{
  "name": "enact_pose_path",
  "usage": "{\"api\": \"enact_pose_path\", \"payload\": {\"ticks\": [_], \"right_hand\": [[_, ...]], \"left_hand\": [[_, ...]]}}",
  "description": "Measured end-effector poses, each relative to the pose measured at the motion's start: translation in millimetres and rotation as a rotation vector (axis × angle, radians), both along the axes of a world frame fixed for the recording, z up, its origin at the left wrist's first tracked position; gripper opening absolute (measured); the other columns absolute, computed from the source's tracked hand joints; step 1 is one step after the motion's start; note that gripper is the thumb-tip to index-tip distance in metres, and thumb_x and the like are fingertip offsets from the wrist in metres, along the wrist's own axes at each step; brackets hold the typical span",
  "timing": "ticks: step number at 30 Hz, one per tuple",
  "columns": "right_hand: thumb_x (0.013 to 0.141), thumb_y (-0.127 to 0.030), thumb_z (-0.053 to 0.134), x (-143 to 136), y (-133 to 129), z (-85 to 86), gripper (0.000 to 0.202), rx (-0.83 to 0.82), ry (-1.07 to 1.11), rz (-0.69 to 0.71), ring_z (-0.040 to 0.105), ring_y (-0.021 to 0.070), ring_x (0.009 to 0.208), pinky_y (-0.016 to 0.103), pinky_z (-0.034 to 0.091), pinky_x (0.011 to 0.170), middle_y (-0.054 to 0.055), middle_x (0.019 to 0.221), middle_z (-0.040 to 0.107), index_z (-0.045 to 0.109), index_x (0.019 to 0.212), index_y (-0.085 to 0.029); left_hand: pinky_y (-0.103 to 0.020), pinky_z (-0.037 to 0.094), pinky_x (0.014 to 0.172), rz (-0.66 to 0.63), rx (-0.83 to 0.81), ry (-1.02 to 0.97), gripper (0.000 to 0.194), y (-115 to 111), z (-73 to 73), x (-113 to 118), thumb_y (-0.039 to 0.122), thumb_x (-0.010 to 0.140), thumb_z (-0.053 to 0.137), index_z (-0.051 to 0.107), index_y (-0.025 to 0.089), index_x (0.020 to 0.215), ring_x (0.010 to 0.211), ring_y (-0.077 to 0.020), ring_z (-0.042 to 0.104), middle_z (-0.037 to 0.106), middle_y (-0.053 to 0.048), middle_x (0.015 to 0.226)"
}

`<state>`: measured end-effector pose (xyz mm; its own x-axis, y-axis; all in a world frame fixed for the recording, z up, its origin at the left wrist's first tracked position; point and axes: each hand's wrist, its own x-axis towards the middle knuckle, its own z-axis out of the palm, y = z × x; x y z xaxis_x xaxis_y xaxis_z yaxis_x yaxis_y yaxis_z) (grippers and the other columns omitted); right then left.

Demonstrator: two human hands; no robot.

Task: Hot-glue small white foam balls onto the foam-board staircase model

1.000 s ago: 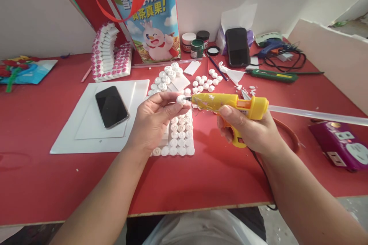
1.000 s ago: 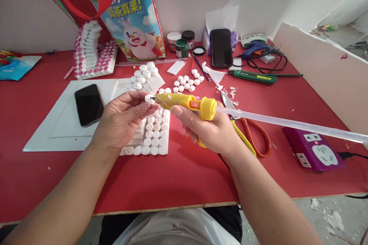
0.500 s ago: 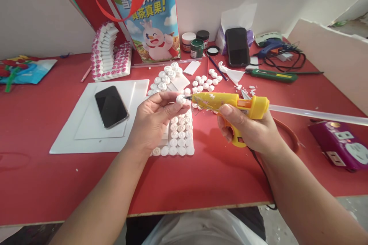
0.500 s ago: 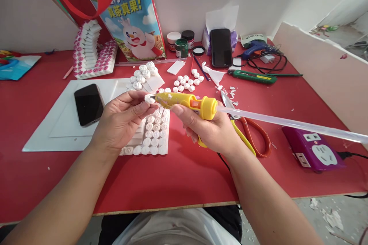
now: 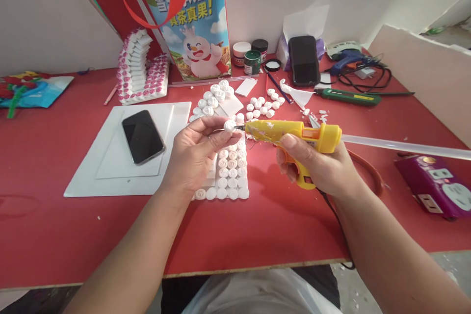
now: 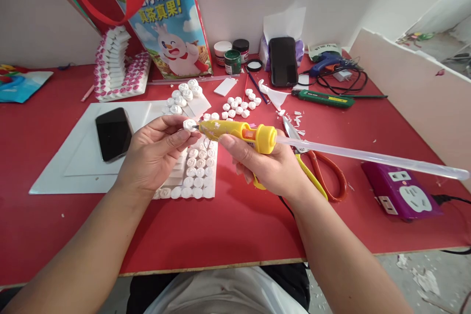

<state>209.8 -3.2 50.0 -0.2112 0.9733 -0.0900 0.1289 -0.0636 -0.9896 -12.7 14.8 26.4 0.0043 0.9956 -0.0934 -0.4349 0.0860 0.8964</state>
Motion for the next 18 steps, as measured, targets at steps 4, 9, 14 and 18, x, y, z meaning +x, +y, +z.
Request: {"api": "enact_pose_path", "payload": {"ticks": [4, 9, 14, 18], "right_hand": [[0.084, -0.074, 0.074, 0.4, 0.2, -0.5, 0.056, -0.009, 0.005, 0.013, 0.054, 0.0103, 0.040, 0.023, 0.040, 0.037, -0.001, 0.055, 0.059, 0.071, 0.073, -0.019], [0.085, -0.072, 0.074, -0.2, 1.4, -0.3, 0.054, -0.001, 0.048, 0.001, 0.054, 0.0111, 0.041, 0.025, 0.039, 0.037, -0.001, 0.056, 0.059, 0.069, 0.072, -0.020], [0.089, -0.065, 0.075, 0.1, 2.1, 7.2, 0.046, 0.037, 0.172, -0.142, 0.054, 0.0133, 0.045, 0.028, 0.039, 0.041, 0.000, 0.059, 0.061, 0.066, 0.073, -0.022], [0.093, -0.062, 0.071, 5.1, 7.0, 8.2, 0.045, 0.071, 0.197, -0.209, 0.056, 0.0142, 0.046, 0.029, 0.040, 0.043, 0.000, 0.059, 0.058, 0.063, 0.072, -0.023]], "left_hand": [[-0.023, 0.065, 0.086, 0.012, 0.017, 0.029, 0.026, 0.6, -1.0, -0.5, 0.018, 0.071, 0.096, 0.080, 0.017, 0.092, 0.080, -0.0129, 0.080, 0.081, 0.000, 0.085], [-0.025, 0.065, 0.083, 0.079, 0.069, 0.104, 0.021, 1.6, -2.0, -2.7, 0.023, 0.076, 0.093, 0.080, 0.019, 0.092, 0.076, -0.0121, 0.078, 0.080, 0.000, 0.085], [-0.029, 0.062, 0.083, 0.120, 0.280, 0.483, 0.017, -0.3, -0.1, -15.1, 0.027, 0.082, 0.088, 0.081, 0.022, 0.097, 0.083, -0.0157, 0.074, 0.077, -0.002, 0.091], [-0.030, 0.056, 0.081, -0.001, 0.569, 1.021, 0.014, 1.8, 10.6, -30.9, 0.026, 0.090, 0.077, 0.081, 0.027, 0.103, 0.084, -0.0174, 0.067, 0.076, -0.005, 0.109]]}}
